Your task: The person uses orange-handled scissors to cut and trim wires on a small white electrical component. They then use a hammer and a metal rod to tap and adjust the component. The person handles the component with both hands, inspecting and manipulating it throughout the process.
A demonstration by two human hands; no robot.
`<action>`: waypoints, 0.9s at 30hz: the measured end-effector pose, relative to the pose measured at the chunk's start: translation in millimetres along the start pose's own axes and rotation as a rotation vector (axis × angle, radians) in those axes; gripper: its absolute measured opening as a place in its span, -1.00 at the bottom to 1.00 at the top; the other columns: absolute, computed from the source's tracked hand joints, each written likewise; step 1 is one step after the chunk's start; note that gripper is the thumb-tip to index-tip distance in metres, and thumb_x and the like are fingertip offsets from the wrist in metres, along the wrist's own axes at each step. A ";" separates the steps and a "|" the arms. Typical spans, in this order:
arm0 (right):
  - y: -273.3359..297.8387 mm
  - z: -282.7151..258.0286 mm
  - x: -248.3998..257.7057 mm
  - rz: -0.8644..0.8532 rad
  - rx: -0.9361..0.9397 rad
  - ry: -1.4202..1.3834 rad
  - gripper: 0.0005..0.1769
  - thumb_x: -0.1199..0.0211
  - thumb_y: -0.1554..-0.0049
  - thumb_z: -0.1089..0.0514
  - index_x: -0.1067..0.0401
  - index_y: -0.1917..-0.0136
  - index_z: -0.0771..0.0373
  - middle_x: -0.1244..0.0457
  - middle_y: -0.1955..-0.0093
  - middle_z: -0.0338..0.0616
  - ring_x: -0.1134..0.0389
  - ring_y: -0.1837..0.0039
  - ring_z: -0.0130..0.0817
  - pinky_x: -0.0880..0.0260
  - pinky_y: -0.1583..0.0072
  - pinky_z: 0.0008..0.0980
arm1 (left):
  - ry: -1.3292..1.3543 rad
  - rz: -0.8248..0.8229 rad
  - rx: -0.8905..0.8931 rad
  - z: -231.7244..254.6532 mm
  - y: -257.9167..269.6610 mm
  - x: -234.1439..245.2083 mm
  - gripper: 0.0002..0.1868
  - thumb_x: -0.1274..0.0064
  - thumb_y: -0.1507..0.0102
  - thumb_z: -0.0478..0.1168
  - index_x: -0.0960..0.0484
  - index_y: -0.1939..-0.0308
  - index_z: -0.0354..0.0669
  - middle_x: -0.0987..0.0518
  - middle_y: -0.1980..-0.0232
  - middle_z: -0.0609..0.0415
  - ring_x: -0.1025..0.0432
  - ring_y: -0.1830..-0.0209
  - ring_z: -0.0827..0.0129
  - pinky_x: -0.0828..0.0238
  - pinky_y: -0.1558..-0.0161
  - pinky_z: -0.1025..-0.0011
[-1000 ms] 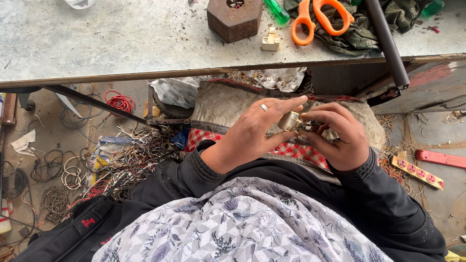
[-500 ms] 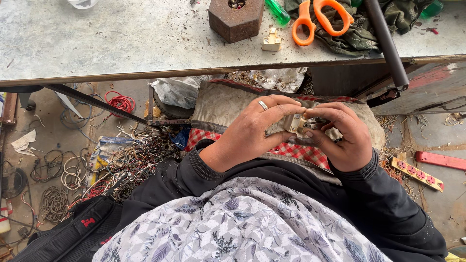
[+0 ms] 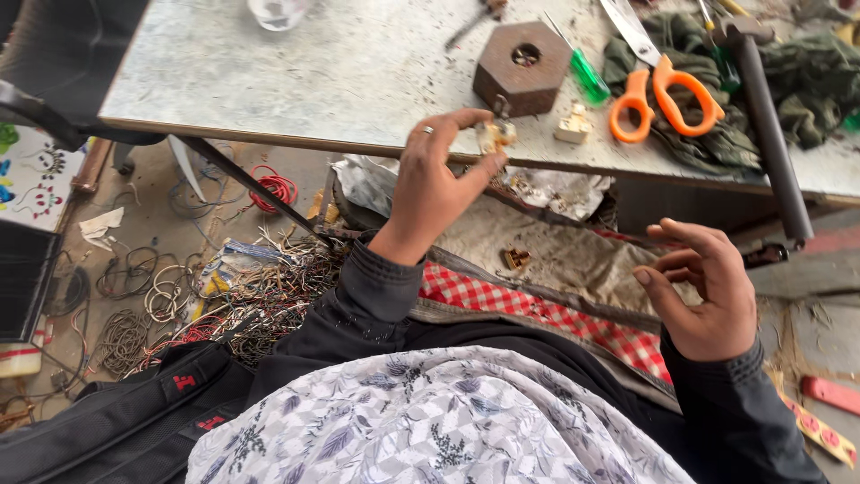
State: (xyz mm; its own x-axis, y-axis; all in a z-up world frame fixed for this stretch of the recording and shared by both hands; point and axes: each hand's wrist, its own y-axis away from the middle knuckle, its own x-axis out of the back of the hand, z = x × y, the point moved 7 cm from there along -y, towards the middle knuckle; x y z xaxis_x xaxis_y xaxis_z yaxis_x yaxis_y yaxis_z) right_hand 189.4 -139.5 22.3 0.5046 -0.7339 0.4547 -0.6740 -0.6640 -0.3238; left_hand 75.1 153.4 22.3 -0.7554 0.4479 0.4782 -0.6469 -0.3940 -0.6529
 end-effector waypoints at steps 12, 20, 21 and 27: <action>-8.1 21.6 3.4 0.027 -0.085 0.079 -0.43 -0.30 -0.13 0.39 -0.33 -0.40 0.34 -0.29 -0.30 -0.05 -0.37 -0.07 -0.45 -0.41 -0.07 -0.48 | -0.403 -0.032 0.148 -92.3 -40.5 -8.9 -0.23 -0.34 -0.14 0.21 -0.51 -0.23 -0.21 -0.60 -0.04 -0.01 -0.37 -0.20 -0.03 -0.15 -0.28 -0.16; -15.2 32.6 10.8 0.074 -0.105 0.077 -0.50 -0.30 -0.14 0.39 -0.38 -0.36 0.37 -0.28 -0.31 -0.07 -0.39 -0.07 -0.44 -0.39 -0.04 -0.50 | -0.289 -0.023 0.102 -151.0 -118.4 -13.8 -0.61 -0.22 -0.30 0.00 -0.69 -0.08 -0.14 -0.70 0.06 0.06 -0.52 -0.05 0.12 -0.42 -0.15 0.14; -17.0 33.4 10.0 0.071 -0.112 0.097 -0.51 -0.30 -0.14 0.38 -0.39 -0.35 0.37 -0.28 -0.31 -0.07 -0.41 -0.08 -0.43 -0.40 -0.04 -0.49 | -0.312 -0.123 0.167 -161.4 -128.4 -24.6 -0.64 -0.21 -0.29 0.00 -0.69 -0.05 -0.14 -0.69 0.08 0.05 -0.54 0.00 0.17 -0.47 -0.10 0.20; -19.6 38.6 12.0 0.083 -0.136 0.182 -0.54 -0.33 -0.14 0.35 -0.43 -0.31 0.38 -0.28 -0.30 -0.07 -0.43 -0.07 -0.40 -0.44 -0.03 -0.46 | -0.570 -0.389 0.194 -185.9 -159.0 -72.9 -0.77 -0.24 -0.23 -0.08 -0.73 0.21 -0.16 -0.62 0.12 -0.05 -0.55 0.12 0.18 -0.54 0.07 0.32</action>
State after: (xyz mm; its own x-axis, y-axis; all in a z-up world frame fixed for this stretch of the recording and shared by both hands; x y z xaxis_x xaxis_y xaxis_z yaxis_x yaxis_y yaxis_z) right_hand 229.5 -140.8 2.0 0.3475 -0.7391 0.5770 -0.7817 -0.5682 -0.2571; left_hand 252.4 332.6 -17.9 -0.3690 0.1163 0.9221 -0.8471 -0.4504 -0.2821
